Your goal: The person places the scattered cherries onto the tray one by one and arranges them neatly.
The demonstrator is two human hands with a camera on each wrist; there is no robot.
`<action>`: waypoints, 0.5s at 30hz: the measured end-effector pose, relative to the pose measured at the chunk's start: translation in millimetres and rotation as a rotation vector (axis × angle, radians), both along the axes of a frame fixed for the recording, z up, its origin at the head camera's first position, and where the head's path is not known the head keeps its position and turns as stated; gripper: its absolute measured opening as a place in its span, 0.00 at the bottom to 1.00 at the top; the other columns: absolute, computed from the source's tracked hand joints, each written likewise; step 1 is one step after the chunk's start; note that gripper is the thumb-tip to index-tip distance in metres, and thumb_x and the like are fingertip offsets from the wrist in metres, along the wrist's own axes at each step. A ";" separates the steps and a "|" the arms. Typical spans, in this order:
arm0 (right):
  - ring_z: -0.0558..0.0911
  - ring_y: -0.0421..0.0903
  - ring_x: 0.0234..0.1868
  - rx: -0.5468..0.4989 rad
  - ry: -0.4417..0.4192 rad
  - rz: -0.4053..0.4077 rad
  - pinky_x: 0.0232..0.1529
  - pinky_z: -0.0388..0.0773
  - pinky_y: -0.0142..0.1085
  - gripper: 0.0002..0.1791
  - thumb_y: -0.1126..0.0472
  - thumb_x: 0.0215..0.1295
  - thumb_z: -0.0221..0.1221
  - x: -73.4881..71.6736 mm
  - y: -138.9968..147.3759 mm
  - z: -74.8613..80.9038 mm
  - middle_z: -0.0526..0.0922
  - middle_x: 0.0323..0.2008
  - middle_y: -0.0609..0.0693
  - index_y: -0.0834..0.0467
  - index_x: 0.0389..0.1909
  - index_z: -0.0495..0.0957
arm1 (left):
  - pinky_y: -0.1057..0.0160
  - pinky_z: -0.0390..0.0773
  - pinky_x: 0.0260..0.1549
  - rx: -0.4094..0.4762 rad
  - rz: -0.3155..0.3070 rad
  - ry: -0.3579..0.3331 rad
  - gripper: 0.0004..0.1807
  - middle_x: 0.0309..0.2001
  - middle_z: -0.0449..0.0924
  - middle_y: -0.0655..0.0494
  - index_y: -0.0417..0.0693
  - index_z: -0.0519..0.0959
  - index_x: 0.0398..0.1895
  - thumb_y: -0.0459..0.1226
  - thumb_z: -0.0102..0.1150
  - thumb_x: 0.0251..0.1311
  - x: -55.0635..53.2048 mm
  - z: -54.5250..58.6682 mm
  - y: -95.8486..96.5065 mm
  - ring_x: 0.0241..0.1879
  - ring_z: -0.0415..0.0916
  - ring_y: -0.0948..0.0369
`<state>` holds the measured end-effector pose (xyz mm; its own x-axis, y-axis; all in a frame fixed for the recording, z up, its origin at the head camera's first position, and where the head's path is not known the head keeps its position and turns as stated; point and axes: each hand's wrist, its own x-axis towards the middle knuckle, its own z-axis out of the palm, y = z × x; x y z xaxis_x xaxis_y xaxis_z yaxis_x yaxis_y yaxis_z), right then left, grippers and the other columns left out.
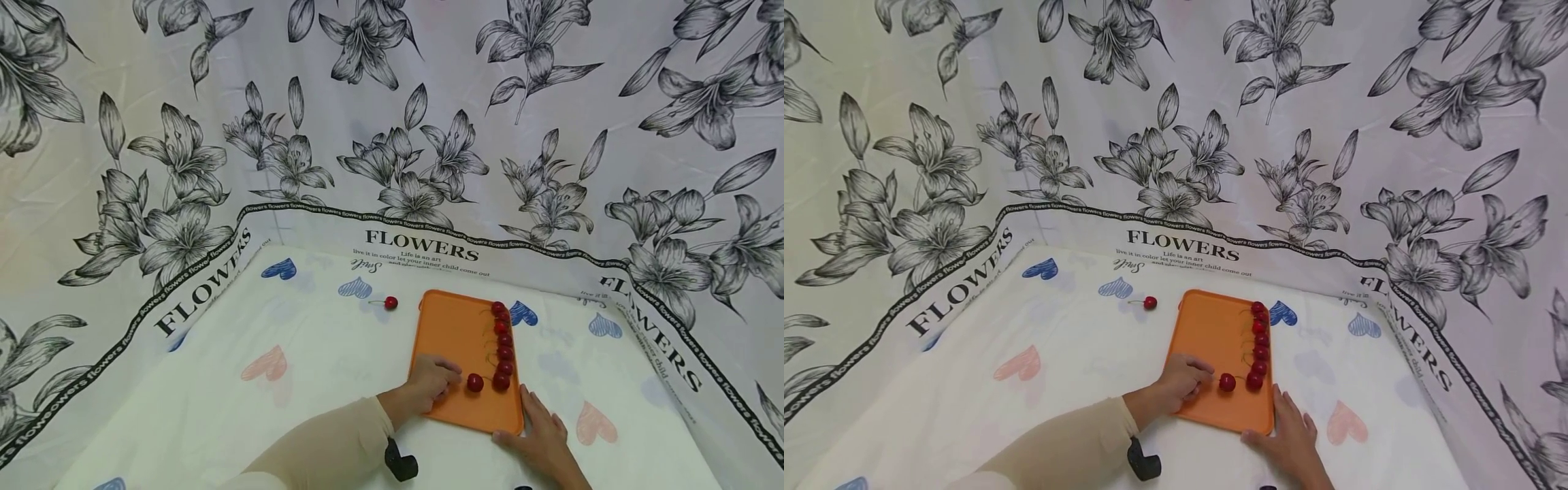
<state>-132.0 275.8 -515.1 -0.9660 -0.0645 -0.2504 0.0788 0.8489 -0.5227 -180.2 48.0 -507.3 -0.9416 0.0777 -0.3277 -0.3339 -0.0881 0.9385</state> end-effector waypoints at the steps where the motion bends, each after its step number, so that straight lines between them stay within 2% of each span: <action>1: 0.48 0.70 0.68 0.002 0.004 0.004 0.59 0.37 0.68 0.73 0.27 0.38 0.67 0.1 -0.3 -0.6 0.52 0.68 0.72 0.74 0.70 0.46 | 0.70 0.59 0.10 -0.006 -0.006 -0.002 0.03 0.21 0.76 0.54 0.39 0.83 0.31 0.26 0.66 0.53 2.1 -0.9 2.3 0.13 0.61 0.64; 7: 0.48 0.71 0.68 0.007 0.001 0.002 0.59 0.38 0.67 0.73 0.25 0.37 0.66 0.2 0.0 -4.6 0.52 0.68 0.72 0.75 0.70 0.47 | 0.70 0.58 0.09 -0.007 0.000 -0.019 0.04 0.17 0.73 0.55 0.39 0.83 0.28 0.24 0.66 0.50 12.4 1.9 16.3 0.12 0.60 0.64; 15: 0.48 0.71 0.68 0.001 0.001 0.011 0.59 0.38 0.67 0.72 0.28 0.41 0.67 -1.0 1.7 -4.6 0.51 0.68 0.73 0.74 0.71 0.46 | 0.71 0.57 0.08 -0.020 0.017 -0.005 0.06 0.17 0.75 0.54 0.38 0.82 0.28 0.22 0.64 0.49 15.5 5.3 34.3 0.10 0.59 0.66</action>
<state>-132.9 277.5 -519.6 -0.9655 -0.0745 -0.2495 0.0694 0.8501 -0.5221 -164.7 82.3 -502.0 -0.9409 0.0552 -0.3341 -0.3376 -0.0754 0.9383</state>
